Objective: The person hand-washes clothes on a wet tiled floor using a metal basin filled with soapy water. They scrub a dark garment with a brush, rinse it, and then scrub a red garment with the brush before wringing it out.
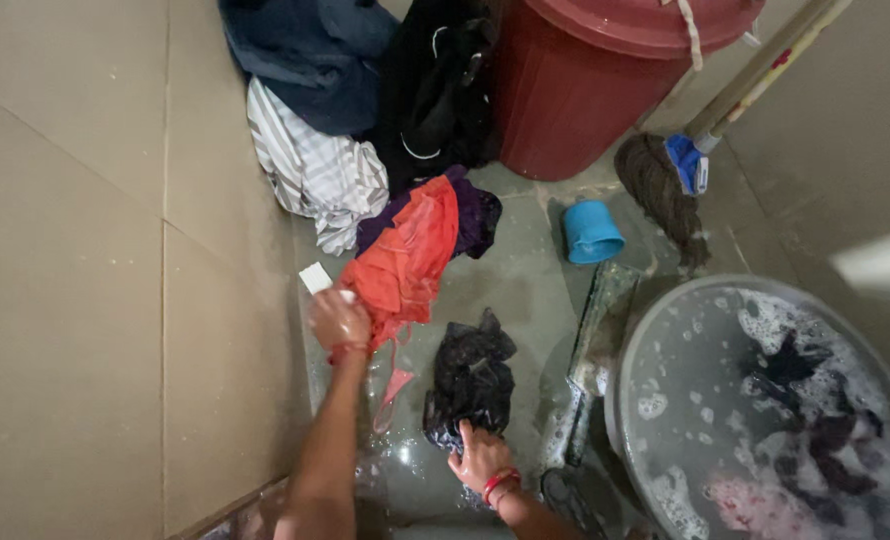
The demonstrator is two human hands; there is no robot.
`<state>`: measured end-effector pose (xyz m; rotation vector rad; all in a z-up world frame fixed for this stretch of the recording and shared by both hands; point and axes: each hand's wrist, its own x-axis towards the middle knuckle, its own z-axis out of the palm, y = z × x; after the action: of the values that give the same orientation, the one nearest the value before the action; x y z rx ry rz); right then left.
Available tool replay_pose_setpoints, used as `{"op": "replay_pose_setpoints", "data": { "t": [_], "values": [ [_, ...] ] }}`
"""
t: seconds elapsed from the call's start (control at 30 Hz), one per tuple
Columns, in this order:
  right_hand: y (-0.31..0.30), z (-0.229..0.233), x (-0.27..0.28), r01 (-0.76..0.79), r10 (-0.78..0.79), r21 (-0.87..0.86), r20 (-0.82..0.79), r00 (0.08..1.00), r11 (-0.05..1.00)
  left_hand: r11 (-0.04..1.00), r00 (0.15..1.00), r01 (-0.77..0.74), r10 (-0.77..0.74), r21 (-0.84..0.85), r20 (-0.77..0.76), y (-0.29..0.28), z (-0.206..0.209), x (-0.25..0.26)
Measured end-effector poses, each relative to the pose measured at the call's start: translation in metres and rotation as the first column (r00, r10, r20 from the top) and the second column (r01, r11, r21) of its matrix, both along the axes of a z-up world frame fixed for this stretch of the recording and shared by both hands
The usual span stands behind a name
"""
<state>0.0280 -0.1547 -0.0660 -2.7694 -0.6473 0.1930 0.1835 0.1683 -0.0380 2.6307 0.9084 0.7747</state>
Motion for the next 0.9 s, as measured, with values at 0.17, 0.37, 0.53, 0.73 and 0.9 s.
{"op": "replay_pose_setpoints", "data": {
  "t": [0.17, 0.37, 0.53, 0.73, 0.9],
  "values": [
    [-0.004, -0.001, 0.0, -0.025, 0.02, -0.063, -0.077, 0.997, 0.998, 0.654, 0.594, 0.732, -0.75, -0.191, -0.292, -0.119, -0.044, -0.028],
    [-0.012, 0.013, 0.022, -0.171, 0.189, 0.161, -0.107, 0.976, 0.972, 0.682, 0.432, 0.684, -0.664, -0.259, -0.61, -0.164, -0.031, -0.079],
    [-0.034, 0.03, 0.022, 0.0, 0.085, 0.24, -0.346, 0.934, 0.971, 0.797, 0.434, 0.524, -0.554, -0.301, -0.71, -0.138, -0.004, -0.124],
    [-0.064, 0.02, -0.028, -0.05, 0.129, 0.304, -0.246, 0.961, 0.951, 0.741, 0.355, 0.639, -0.523, -0.207, -0.775, -0.144, 0.02, -0.193],
    [-0.081, 0.064, -0.005, -0.028, 0.095, 0.136, -0.52, 0.849, 0.99, 0.754, 0.301, 0.488, -0.619, -0.441, -0.725, -0.14, 0.056, -0.171]
  ]
}}
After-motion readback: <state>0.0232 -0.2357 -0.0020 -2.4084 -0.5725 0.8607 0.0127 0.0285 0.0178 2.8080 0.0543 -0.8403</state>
